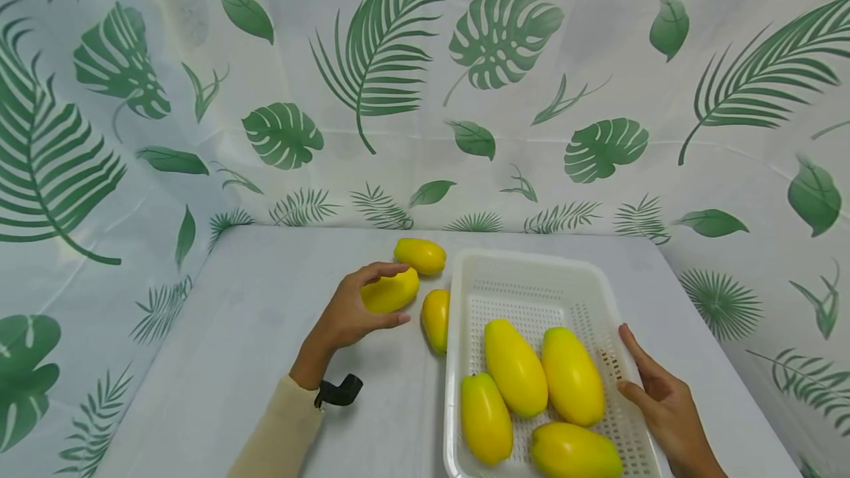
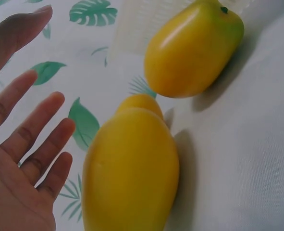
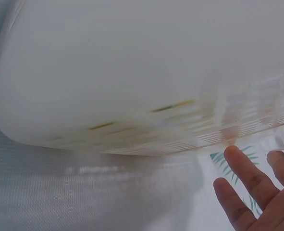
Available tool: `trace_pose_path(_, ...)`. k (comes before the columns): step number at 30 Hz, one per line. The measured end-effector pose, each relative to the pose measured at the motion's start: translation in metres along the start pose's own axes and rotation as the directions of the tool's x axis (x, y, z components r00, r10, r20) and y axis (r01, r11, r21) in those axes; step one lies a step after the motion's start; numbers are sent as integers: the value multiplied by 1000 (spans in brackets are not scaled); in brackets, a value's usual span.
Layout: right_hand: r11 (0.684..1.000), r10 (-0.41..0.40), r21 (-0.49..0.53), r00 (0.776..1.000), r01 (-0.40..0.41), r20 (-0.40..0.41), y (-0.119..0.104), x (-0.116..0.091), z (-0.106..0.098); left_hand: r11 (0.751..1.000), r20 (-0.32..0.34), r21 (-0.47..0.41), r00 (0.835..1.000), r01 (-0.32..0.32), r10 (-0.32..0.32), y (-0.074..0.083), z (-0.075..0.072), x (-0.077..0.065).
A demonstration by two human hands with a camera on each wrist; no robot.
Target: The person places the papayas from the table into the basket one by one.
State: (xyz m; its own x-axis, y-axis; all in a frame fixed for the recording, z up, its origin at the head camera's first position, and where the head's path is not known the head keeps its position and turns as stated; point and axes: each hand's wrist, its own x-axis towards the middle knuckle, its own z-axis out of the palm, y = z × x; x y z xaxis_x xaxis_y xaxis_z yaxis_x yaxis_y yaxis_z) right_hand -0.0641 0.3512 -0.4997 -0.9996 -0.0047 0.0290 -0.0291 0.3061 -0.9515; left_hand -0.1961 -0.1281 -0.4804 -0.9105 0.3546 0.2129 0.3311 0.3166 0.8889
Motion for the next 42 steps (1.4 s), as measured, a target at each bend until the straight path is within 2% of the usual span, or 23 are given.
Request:
trace_pose_path(9,1000,5,1,1000,-5,19,-2,-1,0,999,-23,4,999,44,-44,-8,-1,1)
trace_pose_path(25,999,29,-41,1000,-29,-1,-1,0,-1,993,-66,91,996,70,-65,-20,-4,8)
trace_pose_path(34,999,27,-31,1000,-27,1,1,0,-1,994,-63,74,996,75,-71,-29,-6,11)
trace_pose_path(42,1000,22,-16,1000,-22,6,2,0,-1,990,-70,107,994,96,-89,-35,-6,12)
